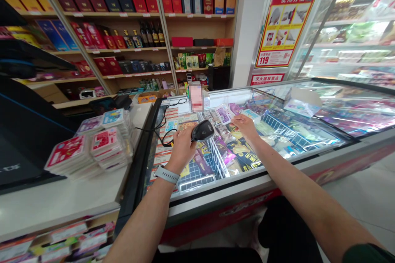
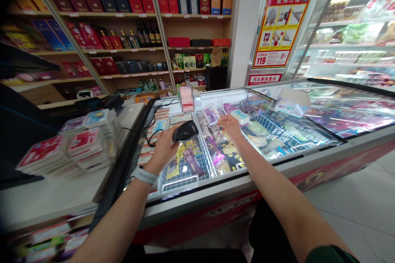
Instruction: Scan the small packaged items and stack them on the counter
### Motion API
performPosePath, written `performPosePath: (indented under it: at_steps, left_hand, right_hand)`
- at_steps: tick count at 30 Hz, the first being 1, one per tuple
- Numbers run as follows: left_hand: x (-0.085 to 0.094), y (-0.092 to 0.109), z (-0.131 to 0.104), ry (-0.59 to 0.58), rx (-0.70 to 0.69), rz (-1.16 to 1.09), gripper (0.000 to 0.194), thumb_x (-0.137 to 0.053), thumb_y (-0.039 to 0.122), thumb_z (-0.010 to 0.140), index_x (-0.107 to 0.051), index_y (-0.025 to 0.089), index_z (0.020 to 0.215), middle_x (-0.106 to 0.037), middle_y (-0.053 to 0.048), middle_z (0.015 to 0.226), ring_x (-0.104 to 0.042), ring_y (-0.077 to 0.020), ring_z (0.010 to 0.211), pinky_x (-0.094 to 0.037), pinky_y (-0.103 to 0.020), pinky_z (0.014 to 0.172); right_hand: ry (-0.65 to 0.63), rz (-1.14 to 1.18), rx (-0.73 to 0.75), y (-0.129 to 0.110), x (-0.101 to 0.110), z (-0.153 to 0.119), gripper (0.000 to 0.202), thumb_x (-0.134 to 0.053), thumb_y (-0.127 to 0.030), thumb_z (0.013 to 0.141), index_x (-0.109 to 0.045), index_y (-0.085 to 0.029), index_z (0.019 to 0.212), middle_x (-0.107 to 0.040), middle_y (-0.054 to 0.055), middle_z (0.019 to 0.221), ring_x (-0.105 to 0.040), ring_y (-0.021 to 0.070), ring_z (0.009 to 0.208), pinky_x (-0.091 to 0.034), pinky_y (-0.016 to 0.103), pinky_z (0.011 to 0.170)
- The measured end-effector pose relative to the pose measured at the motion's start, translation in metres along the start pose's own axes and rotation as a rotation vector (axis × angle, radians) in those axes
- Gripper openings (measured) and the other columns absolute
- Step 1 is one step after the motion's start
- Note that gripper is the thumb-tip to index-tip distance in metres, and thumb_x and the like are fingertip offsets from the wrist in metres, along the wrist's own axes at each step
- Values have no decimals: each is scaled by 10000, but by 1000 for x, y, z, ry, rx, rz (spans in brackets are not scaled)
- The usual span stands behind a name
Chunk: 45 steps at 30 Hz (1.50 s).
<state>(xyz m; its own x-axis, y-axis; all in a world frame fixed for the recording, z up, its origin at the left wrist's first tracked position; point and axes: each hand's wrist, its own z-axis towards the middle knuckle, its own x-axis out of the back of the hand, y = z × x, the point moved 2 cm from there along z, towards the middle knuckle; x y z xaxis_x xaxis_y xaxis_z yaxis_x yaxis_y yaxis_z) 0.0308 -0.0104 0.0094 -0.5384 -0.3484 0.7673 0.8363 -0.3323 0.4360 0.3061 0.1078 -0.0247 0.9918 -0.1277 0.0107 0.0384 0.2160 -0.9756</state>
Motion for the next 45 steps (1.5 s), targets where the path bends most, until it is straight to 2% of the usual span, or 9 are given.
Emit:
performPosePath:
  at_steps: [11, 19, 29, 36, 45]
  left_hand:
    - [1, 1, 0, -2, 1, -13, 598, -517, 41, 801, -556, 185, 1380, -657, -127, 1419, -581, -301, 1347, -325, -553, 1201]
    - [0, 1, -1, 4, 5, -12, 586, -527, 39, 806, -564, 192, 1371, -664, -126, 1408, -592, -300, 1331, -324, -550, 1200]
    - [2, 1, -1, 7, -2, -13, 561, -527, 45, 815, -564, 184, 1357, -661, -134, 1406, -582, -300, 1345, -323, -539, 1193]
    - [3, 3, -1, 0, 3, -10, 556, -530, 46, 814, -563, 163, 1356, -664, -140, 1399, -591, -304, 1329, -326, -546, 1189]
    - [-2, -2, 0, 13, 1, -13, 579, -532, 44, 808, -563, 201, 1365, -661, -125, 1412, -587, -305, 1334, -327, -554, 1184]
  right_hand:
    - [9, 95, -40, -2, 1, 0, 620, -878, -616, 521, -585, -229, 907, -747, 24, 725, -774, 262, 710, -534, 260, 469]
    - [1, 104, -15, -6, 1, -2, 684, -848, -699, 531, -574, -235, 952, -746, 6, 730, -782, 275, 756, -616, 336, 600]
    - [-19, 103, 43, -9, -1, -5, 596, -878, -572, 557, -575, -234, 943, -710, -6, 695, -757, 244, 735, -642, 433, 794]
    - [4, 103, 63, -11, -3, -10, 563, -883, -535, 556, -590, -229, 926, -716, -1, 721, -750, 234, 714, -643, 439, 802]
    - [29, 65, 76, -14, -3, -14, 502, -868, -507, 583, -598, -229, 902, -713, 14, 747, -746, 238, 720, -651, 451, 816]
